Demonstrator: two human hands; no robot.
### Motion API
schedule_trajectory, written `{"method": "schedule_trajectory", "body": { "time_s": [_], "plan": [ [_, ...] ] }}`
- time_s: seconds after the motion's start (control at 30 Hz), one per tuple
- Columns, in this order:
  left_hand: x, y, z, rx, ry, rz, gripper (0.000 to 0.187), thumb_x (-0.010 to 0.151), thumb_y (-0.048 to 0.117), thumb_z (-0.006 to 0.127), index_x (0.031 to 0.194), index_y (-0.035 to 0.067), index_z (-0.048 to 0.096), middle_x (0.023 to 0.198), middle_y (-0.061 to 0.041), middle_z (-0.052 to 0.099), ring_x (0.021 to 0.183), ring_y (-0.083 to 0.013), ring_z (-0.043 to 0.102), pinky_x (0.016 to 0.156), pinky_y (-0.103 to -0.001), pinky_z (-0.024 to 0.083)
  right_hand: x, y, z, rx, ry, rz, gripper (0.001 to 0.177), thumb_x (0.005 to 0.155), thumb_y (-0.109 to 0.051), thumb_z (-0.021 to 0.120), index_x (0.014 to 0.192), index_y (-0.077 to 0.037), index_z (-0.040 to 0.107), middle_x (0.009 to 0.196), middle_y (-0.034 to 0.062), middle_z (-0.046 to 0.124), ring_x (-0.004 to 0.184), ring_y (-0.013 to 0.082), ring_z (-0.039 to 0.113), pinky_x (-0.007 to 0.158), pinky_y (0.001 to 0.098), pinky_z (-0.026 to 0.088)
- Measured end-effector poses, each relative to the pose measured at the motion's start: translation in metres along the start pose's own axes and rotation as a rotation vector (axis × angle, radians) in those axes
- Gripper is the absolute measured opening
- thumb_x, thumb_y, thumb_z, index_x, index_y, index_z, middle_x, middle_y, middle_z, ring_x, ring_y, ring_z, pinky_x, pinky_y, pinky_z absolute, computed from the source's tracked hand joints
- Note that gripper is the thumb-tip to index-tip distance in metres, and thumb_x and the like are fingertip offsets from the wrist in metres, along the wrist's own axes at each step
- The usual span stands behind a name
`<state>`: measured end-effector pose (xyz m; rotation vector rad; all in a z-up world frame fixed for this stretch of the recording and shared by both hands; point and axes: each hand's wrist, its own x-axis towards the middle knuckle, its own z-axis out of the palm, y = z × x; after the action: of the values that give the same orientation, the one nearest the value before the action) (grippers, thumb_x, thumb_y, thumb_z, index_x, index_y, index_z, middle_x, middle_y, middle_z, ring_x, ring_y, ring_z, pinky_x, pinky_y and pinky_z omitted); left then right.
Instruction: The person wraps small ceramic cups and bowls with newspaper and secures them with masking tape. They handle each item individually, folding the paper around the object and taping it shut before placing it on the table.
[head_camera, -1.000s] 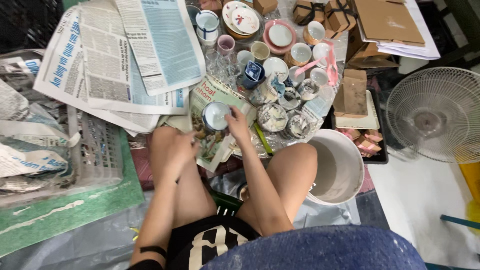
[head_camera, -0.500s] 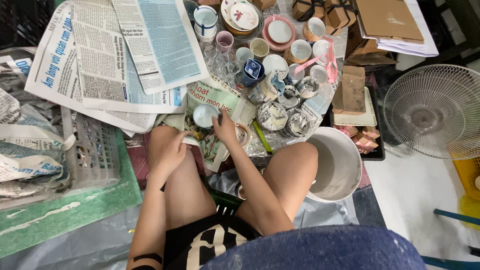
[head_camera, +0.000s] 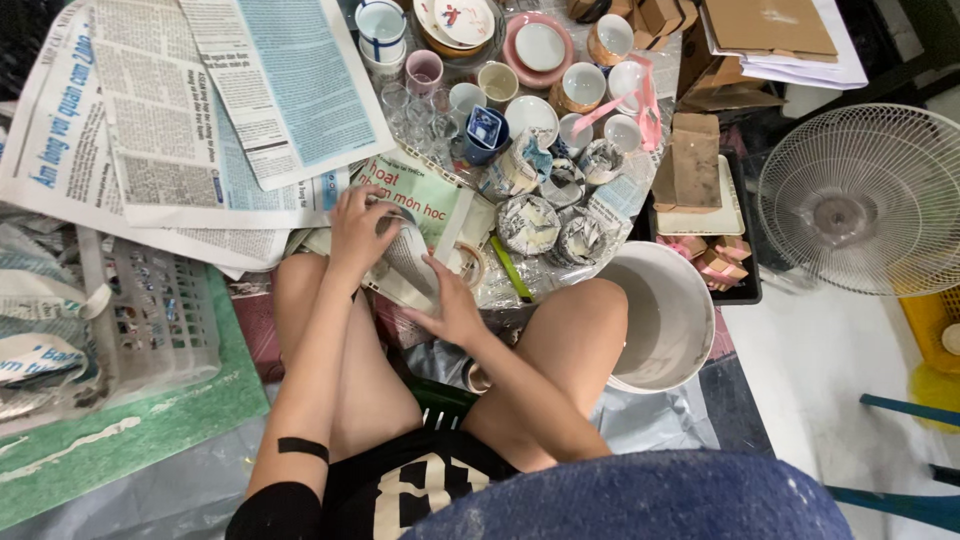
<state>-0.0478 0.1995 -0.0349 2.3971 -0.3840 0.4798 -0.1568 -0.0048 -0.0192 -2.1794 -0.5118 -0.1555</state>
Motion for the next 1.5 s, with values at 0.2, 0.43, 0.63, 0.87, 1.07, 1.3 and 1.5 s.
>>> {"method": "schedule_trajectory", "body": {
  "time_s": [0.2,0.43,0.63,0.87,1.07,1.3,1.5],
  "plan": [
    [-0.011,-0.014,0.027,0.042,0.120,-0.033,0.016,0.082,0.020,0.079,0.098,0.015,0.077,0.129,-0.007,0.063,0.128,-0.0354,0.050,0.108,-0.052,0.035,0.004,0.025,0.019,-0.061,0.149,0.307,0.045,0.090,-0.022,0.079,0.130,-0.014,0.060,0.109,0.0166,0.074,0.101,0.0374,0.073,0.083,0.0431,0.057],
    [-0.015,-0.018,0.031,-0.112,-0.014,-0.192,0.017,0.090,0.017,0.076,0.106,0.011,0.074,0.117,-0.006,0.071,0.107,-0.0312,0.067,0.097,-0.044,0.049,0.010,0.059,0.028,0.090,0.351,0.336,0.046,0.088,-0.017,0.082,0.126,-0.007,0.058,0.113,0.0145,0.072,0.103,0.0300,0.073,0.088,0.0397,0.058],
    [-0.020,-0.013,0.035,-0.123,-0.033,-0.278,0.047,0.080,0.007,0.079,0.121,0.006,0.057,0.111,-0.012,0.070,0.106,-0.0343,0.066,0.091,-0.046,0.050,0.009,0.069,0.029,0.108,0.418,0.356,0.052,0.085,-0.018,0.083,0.126,-0.004,0.054,0.120,0.0162,0.068,0.104,0.0280,0.071,0.087,0.0391,0.057],
    [-0.014,-0.027,0.034,-0.237,-0.134,-0.449,0.060,0.075,0.001,0.079,0.128,0.007,0.053,0.108,-0.016,0.067,0.107,-0.0373,0.064,0.092,-0.047,0.051,0.044,0.040,0.046,0.211,0.517,0.434,0.045,0.088,-0.020,0.081,0.116,-0.003,0.051,0.102,0.0129,0.072,0.093,0.0295,0.074,0.082,0.0396,0.059],
    [-0.018,-0.021,0.038,-0.054,-0.080,-0.266,0.068,0.067,-0.008,0.076,0.130,0.003,0.053,0.118,-0.025,0.060,0.112,-0.0465,0.056,0.095,-0.051,0.044,0.097,0.017,0.038,-0.189,0.298,0.260,0.028,0.082,-0.014,0.081,0.105,-0.007,0.067,0.091,0.0157,0.072,0.085,0.0363,0.066,0.080,0.0458,0.052],
    [-0.016,-0.022,0.043,-0.187,-0.055,-0.330,0.059,0.074,-0.005,0.073,0.130,0.004,0.055,0.110,-0.020,0.065,0.107,-0.0435,0.060,0.091,-0.050,0.047,0.105,0.040,0.052,-0.576,0.049,-0.151,0.010,0.081,-0.011,0.070,0.089,-0.015,0.072,0.086,0.0034,0.074,0.092,0.0249,0.064,0.085,0.0391,0.044],
    [-0.013,-0.003,0.023,-0.275,-0.028,-0.278,0.050,0.082,0.007,0.073,0.129,0.005,0.055,0.116,-0.016,0.065,0.115,-0.0383,0.060,0.100,-0.050,0.046,0.102,0.061,0.055,-0.601,-0.012,-0.034,0.010,0.079,-0.011,0.067,0.083,-0.015,0.075,0.074,0.0055,0.071,0.086,0.0238,0.066,0.081,0.0387,0.044]
  ]
}}
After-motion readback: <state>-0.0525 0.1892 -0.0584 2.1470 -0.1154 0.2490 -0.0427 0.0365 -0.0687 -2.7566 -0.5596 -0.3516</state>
